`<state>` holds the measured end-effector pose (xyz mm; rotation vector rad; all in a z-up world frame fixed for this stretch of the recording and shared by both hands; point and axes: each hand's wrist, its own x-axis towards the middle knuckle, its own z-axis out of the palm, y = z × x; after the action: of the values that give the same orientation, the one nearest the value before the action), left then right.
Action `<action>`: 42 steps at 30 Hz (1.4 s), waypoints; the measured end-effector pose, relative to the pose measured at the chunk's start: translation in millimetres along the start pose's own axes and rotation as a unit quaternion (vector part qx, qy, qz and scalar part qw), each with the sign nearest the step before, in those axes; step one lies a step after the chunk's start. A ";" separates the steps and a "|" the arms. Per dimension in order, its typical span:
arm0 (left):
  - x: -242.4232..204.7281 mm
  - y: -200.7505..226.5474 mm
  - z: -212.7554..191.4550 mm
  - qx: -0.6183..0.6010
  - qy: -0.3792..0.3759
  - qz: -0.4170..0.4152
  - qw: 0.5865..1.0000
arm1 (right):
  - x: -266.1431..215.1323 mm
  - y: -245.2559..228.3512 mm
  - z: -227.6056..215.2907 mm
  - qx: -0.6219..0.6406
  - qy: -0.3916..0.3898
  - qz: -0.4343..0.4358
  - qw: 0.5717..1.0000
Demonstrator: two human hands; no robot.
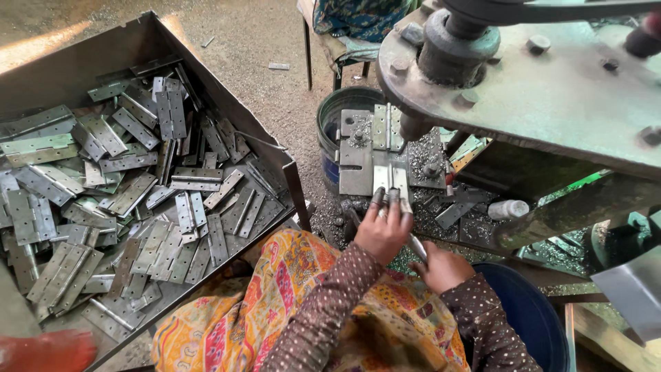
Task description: The person repeatedly picks metal plates from a bin, places them under a drill press, and operates the machine to drill holes. They then return the processed plates to the bin. The task is performed continuously throughout the clip.
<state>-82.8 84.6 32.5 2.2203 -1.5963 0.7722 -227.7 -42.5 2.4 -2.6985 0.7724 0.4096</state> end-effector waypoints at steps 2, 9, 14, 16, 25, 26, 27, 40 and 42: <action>-5.1 -2.4 16.6 -0.042 0.001 -0.046 0.998 | 3.4 -0.3 -0.5 -0.039 0.021 -0.009 0.999; -7.8 -3.0 56.6 0.024 -0.118 -0.177 0.977 | 10.7 3.2 5.2 -0.063 -0.054 0.008 0.996; 4.4 -7.7 80.0 -0.041 -0.130 -0.185 0.973 | 15.7 12.5 14.1 -0.051 -0.015 -0.017 0.998; 2.7 -4.3 81.2 -0.025 -0.104 -0.183 0.977 | 14.1 19.6 33.0 -0.047 -0.029 0.015 0.998; 2.6 -4.7 73.7 -0.027 -0.024 -0.180 0.983 | 3.4 42.7 111.6 0.037 0.077 0.006 0.996; 2.8 -4.9 74.2 -0.035 -0.016 -0.181 0.983 | 7.8 41.4 104.5 0.025 0.048 0.018 0.998; 2.0 -3.6 75.2 -0.044 -0.008 -0.185 0.982 | 12.9 40.7 93.7 0.015 0.008 0.030 0.999; -0.2 1.5 81.0 -0.066 -0.035 -0.189 0.979 | 12.1 43.0 122.3 0.036 0.006 0.061 0.997; 2.5 -3.1 81.3 -0.052 0.001 -0.190 0.980 | 16.2 46.5 140.1 0.037 0.045 0.044 0.997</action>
<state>-59.0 40.6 -31.8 2.3427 -1.1284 0.5669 -266.3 -36.9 -140.9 -2.6360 0.9164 0.2753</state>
